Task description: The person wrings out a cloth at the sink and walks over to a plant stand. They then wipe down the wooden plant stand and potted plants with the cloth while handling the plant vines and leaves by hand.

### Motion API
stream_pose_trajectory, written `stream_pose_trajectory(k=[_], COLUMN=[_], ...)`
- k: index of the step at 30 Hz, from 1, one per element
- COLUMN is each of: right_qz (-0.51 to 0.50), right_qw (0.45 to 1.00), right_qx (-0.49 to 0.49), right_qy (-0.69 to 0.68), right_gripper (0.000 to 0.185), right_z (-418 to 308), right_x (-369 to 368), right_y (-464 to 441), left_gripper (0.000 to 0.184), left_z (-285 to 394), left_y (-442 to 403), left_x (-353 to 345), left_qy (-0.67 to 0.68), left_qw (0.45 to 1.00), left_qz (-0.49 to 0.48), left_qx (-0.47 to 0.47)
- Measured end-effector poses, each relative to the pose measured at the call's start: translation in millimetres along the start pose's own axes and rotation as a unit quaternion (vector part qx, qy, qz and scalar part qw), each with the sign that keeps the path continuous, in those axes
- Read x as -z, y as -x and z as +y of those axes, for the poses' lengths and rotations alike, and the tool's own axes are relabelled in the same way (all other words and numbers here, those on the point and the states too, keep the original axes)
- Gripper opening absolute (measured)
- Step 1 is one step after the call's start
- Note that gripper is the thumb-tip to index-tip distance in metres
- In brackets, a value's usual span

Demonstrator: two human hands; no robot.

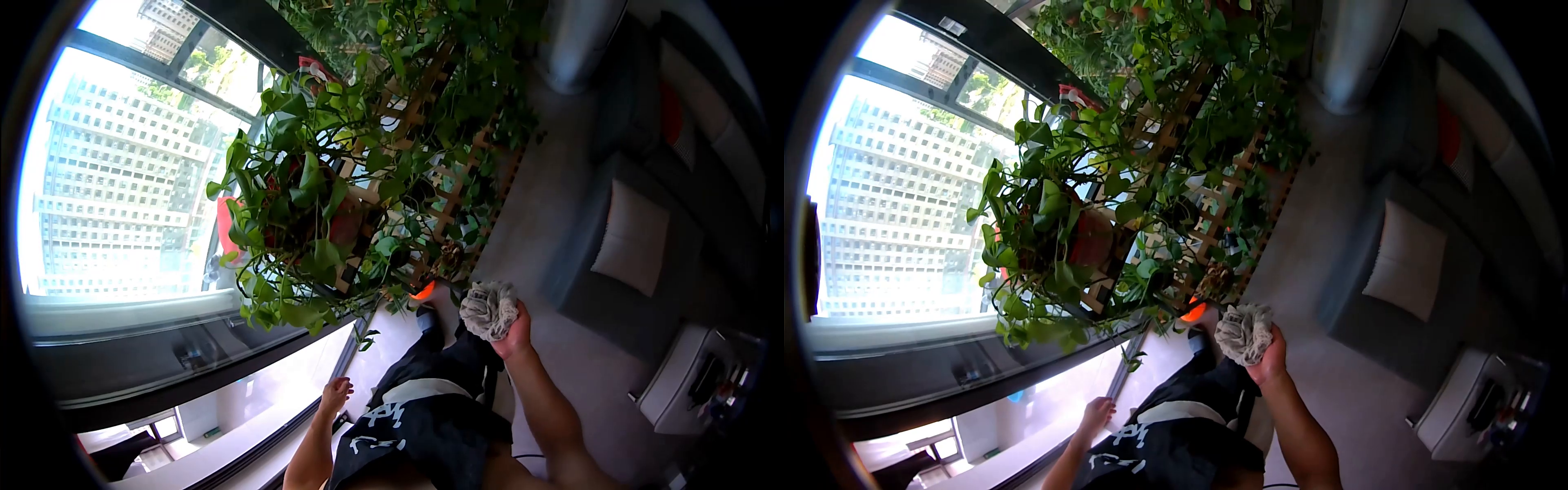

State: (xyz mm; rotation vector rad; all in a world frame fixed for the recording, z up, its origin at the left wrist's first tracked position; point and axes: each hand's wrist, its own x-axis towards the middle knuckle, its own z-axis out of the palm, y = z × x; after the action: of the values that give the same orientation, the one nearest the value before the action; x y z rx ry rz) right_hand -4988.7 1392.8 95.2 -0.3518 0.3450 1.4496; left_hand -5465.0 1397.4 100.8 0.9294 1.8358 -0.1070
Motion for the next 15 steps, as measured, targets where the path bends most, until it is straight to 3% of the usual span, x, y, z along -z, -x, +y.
stream_pose_trajectory(k=[2, 6, 12, 14, 15], right_qz=[0.068, 0.042, 0.121, -0.003, -0.003], right_qw=[0.998, 0.999, 0.991, 1.0, 1.0], right_qx=[0.005, -0.003, 0.01, -0.019, -0.019], right_qy=[0.015, 0.026, 0.051, 0.001, 0.002], right_gripper=[0.043, 0.04, 0.037, 0.029, 0.029], right_z=[1.6, 0.1, 3.9, 3.3, 4.0], right_x=[-13.3, -22.0, -42.2, -34.0, -37.5], right_y=[-1.3, -3.1, -3.8, -8.7, -8.2], left_gripper=[0.029, 0.029, 0.029, 0.028, 0.028], left_z=[1.5, 8.6, -1.7, -2.4, -3.4], left_y=[-0.6, 1.1, -8.3, -9.5, -11.0], left_x=[0.7, 1.9, 2.7, 2.4, 2.8], left_qy=[-0.006, -0.015, 0.007, 0.009, 0.01], left_qw=[1.0, 1.0, 1.0, 1.0, 0.999], left_qz=[-0.007, -0.008, -0.011, -0.009, -0.01], left_qx=[-0.008, -0.017, -0.026, -0.024, -0.03])
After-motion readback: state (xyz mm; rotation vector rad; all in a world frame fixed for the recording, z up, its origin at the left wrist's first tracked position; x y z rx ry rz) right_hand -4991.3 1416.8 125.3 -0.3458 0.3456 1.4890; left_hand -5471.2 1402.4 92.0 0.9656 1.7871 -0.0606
